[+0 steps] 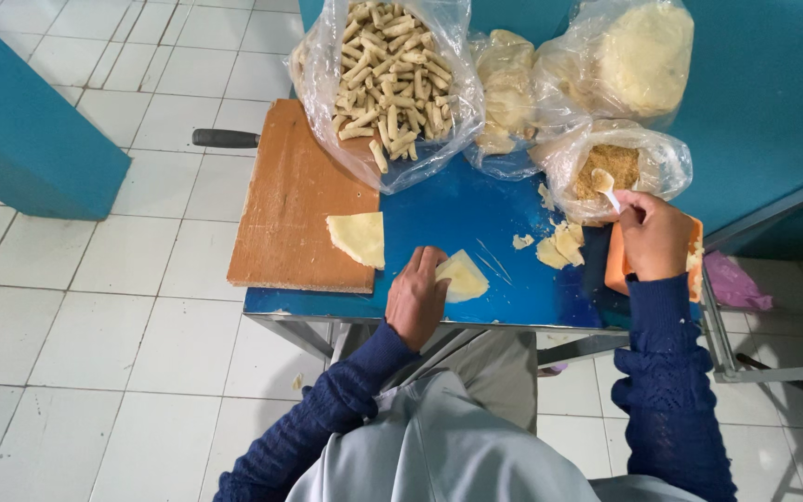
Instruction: The person sits at a small table and folds thin dough squares around a scoop of filling taken from an orange container, pressing the edges together to form filled pastries. Finished pastries accumulate in a plastic bag beside the table alongside bags of dough and brown sugar.
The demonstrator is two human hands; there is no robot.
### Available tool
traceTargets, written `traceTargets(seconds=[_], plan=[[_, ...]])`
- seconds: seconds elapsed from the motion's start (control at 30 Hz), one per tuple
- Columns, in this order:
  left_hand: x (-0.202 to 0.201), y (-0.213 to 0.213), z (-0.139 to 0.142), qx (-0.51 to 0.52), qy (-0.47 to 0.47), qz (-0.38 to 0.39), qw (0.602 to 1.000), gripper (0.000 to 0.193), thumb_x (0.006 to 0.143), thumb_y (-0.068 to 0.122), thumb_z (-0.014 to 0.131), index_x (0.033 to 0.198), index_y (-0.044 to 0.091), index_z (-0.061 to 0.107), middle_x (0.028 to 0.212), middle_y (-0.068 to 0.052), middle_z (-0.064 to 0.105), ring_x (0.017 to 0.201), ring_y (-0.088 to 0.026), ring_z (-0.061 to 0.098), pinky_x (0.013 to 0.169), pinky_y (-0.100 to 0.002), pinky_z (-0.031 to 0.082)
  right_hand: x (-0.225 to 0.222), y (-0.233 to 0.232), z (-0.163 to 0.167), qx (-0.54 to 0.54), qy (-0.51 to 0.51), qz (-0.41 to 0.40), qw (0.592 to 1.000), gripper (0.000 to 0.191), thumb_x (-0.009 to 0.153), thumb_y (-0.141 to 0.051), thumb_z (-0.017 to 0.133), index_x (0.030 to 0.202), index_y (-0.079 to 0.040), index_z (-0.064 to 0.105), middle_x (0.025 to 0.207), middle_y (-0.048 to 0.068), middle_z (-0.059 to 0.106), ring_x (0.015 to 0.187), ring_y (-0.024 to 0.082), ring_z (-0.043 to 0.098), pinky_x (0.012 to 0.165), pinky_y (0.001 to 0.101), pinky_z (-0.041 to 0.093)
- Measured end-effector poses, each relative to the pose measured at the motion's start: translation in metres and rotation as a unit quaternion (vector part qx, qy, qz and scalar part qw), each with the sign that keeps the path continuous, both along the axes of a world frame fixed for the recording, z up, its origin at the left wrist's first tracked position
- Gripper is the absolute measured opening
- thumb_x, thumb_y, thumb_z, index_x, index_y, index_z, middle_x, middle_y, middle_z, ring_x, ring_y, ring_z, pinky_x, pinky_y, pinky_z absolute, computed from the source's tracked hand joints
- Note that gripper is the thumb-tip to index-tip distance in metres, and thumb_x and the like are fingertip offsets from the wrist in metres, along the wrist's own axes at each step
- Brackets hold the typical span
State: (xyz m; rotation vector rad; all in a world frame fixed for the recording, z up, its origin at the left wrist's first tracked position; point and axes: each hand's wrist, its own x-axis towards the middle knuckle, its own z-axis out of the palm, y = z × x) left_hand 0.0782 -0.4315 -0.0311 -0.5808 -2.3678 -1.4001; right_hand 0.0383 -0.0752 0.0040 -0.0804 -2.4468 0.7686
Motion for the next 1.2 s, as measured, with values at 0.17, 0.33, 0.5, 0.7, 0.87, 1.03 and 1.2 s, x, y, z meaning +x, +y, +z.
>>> traceTargets(seconds=[0.17, 0.33, 0.5, 0.7, 0.87, 1.03, 1.2], plan=[[0.005, -0.003, -0.002, 0.000, -0.011, 0.002, 1.000, 0.042, 0.079, -0.006, 0.068, 0.117, 0.001, 0.051, 0.116, -0.020, 0.054, 0.096, -0.043, 0.063, 0.077, -0.048, 0.052, -0.006, 0.001, 0.002, 0.081, -0.017, 0.013, 0.997, 0.020, 0.100, -0.003, 0.066, 0.116, -0.002, 0.078, 0.104, 0.016, 0.077, 0.088, 0.024, 0.074, 0.081, 0.0342, 0.057], [0.012, -0.005, -0.002, 0.005, 0.002, -0.006, 1.000, 0.043, 0.080, -0.009, 0.066, 0.119, 0.001, 0.051, 0.116, -0.021, 0.054, 0.099, -0.043, 0.062, 0.081, -0.048, 0.051, -0.005, -0.003, 0.007, -0.017, -0.048, 0.014, 0.999, 0.021, 0.099, -0.006, 0.065, 0.117, -0.003, 0.076, 0.098, 0.012, 0.077, 0.083, 0.018, 0.074, 0.076, 0.0311, 0.055], [0.013, -0.006, 0.000, 0.011, 0.026, -0.008, 1.000, 0.044, 0.079, -0.009, 0.066, 0.120, 0.000, 0.051, 0.114, -0.021, 0.058, 0.102, -0.044, 0.061, 0.082, -0.048, 0.051, 0.009, 0.003, 0.023, -0.046, -0.046, 0.031, 0.997, 0.022, 0.102, -0.005, 0.063, 0.119, -0.001, 0.076, 0.101, 0.011, 0.077, 0.090, 0.013, 0.072, 0.080, 0.0263, 0.053], [0.015, -0.004, -0.002, 0.016, 0.031, 0.003, 0.999, 0.041, 0.081, -0.009, 0.067, 0.117, 0.001, 0.052, 0.107, -0.018, 0.062, 0.099, -0.040, 0.063, 0.082, -0.046, 0.052, 0.043, -0.015, 0.020, -0.212, -0.093, 0.147, 0.962, 0.026, 0.106, -0.005, 0.058, 0.127, 0.006, 0.069, 0.109, 0.008, 0.073, 0.098, 0.010, 0.065, 0.090, 0.0220, 0.049], [0.015, -0.004, -0.007, 0.050, 0.016, 0.006, 0.999, 0.040, 0.082, -0.010, 0.067, 0.117, 0.002, 0.052, 0.100, -0.016, 0.063, 0.092, -0.034, 0.065, 0.078, -0.043, 0.053, 0.066, -0.073, -0.003, -0.302, -0.179, 0.217, 0.911, 0.028, 0.101, -0.005, 0.059, 0.127, 0.001, 0.070, 0.113, 0.004, 0.074, 0.095, 0.007, 0.063, 0.084, 0.0216, 0.050], [0.015, -0.005, -0.011, 0.040, 0.029, 0.003, 0.999, 0.043, 0.081, -0.011, 0.067, 0.119, 0.002, 0.053, 0.096, -0.014, 0.062, 0.089, -0.034, 0.064, 0.076, -0.043, 0.053, 0.081, -0.127, -0.004, -0.133, -0.185, 0.245, 0.942, 0.031, 0.098, -0.002, 0.060, 0.125, -0.007, 0.074, 0.098, 0.005, 0.074, 0.086, 0.011, 0.066, 0.078, 0.0257, 0.052], [0.013, -0.005, -0.014, 0.055, 0.026, 0.010, 0.998, 0.042, 0.084, -0.011, 0.065, 0.121, 0.004, 0.053, 0.094, -0.013, 0.063, 0.088, -0.033, 0.065, 0.075, -0.041, 0.053, 0.092, -0.149, 0.001, 0.115, 0.012, 0.269, 0.956, 0.045, 0.080, 0.010, 0.062, 0.121, -0.008, 0.071, 0.099, 0.009, 0.067, 0.093, 0.029, 0.063, 0.081, 0.0390, 0.051]])
